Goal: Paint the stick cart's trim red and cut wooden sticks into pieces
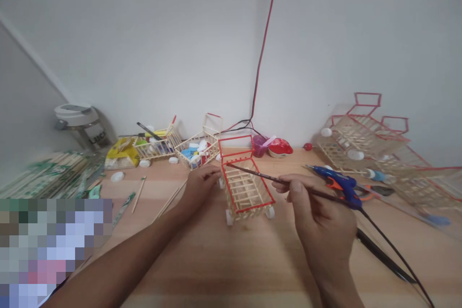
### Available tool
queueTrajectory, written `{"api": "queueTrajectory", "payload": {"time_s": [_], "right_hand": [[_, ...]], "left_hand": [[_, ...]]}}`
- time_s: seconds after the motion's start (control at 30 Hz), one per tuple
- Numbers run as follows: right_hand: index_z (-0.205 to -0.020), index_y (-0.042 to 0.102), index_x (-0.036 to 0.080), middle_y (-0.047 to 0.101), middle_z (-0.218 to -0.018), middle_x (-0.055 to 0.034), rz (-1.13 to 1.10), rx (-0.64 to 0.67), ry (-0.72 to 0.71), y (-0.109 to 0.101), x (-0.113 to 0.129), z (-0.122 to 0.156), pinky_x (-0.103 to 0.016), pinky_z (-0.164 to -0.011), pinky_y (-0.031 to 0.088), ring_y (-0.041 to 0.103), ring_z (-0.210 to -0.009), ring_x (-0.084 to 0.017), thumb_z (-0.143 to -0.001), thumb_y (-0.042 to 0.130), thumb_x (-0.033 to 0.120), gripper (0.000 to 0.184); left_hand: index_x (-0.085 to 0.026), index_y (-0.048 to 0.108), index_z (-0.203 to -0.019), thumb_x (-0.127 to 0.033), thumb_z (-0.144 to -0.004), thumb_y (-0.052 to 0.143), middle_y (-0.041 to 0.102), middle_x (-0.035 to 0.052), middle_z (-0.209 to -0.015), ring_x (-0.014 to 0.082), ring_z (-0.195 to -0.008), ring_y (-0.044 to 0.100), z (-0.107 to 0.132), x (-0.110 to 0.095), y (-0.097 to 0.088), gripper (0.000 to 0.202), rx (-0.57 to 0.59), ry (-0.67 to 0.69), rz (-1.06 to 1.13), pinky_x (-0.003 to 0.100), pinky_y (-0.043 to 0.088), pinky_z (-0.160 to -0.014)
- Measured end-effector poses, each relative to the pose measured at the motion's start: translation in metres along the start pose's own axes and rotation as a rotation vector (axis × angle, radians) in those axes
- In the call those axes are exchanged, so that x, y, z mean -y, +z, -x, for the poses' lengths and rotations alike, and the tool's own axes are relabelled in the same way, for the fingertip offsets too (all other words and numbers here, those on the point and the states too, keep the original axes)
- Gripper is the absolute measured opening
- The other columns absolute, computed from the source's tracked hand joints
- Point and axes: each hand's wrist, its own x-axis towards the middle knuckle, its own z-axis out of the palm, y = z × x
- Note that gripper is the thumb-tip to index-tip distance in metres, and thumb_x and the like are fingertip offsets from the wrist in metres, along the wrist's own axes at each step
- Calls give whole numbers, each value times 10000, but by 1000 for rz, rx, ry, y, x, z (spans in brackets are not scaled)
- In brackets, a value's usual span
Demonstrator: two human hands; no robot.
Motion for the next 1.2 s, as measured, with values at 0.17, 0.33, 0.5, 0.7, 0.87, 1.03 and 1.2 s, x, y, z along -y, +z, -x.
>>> {"api": "queueTrajectory", "payload": {"time_s": [0.17,0.33,0.5,0.7,0.87,1.03,1.2], "right_hand": [[-815,681,218,682,-767,-23,-10,7,-48,8,-1,-3,-328,-717,498,660,-753,-186,-883,557,276,153],[-827,689,215,695,-807,-30,-15,32,-28,12,-3,-3,-332,-722,504,665,-749,-184,-885,555,283,161],[-792,684,207,701,-786,-29,-13,-18,-35,12,-3,-4,-327,-714,516,679,-773,-199,-877,559,271,164],[-741,672,201,712,-799,-27,8,-36,-48,9,-2,-4,-319,-726,517,685,-785,-202,-863,573,252,165],[-822,698,221,711,-773,-8,44,-15,-49,7,2,0,-316,-728,505,674,-758,-184,-872,571,259,142],[-797,694,220,719,-811,-12,62,-6,-72,11,4,3,-305,-731,494,675,-785,-182,-880,561,259,161],[-720,649,222,728,-799,-2,80,14,-136,15,1,2,-300,-697,488,687,-772,-192,-873,564,249,177]], "left_hand": [[-188,752,-855,-140,-810,589,734,30,-850,152,-767,636,0,0,0,176,-1,-14,13,241,466,-724],[-193,754,-856,-141,-807,588,732,27,-845,152,-766,632,0,1,0,180,5,-15,11,243,466,-733],[-198,753,-833,-154,-807,588,729,25,-843,157,-772,630,0,1,0,173,6,-10,-1,253,465,-735],[-206,752,-846,-154,-807,583,732,27,-856,165,-788,637,0,0,0,181,5,-8,-5,263,476,-742],[-198,751,-832,-137,-802,587,733,25,-847,159,-768,635,0,-1,0,177,-1,-19,-14,255,474,-732],[-194,751,-835,-145,-807,586,732,29,-857,160,-773,634,1,-1,0,174,-1,-15,0,258,475,-746],[-191,750,-819,-145,-809,582,733,32,-861,160,-777,637,1,-1,0,174,-4,-10,-10,257,476,-739]]}}
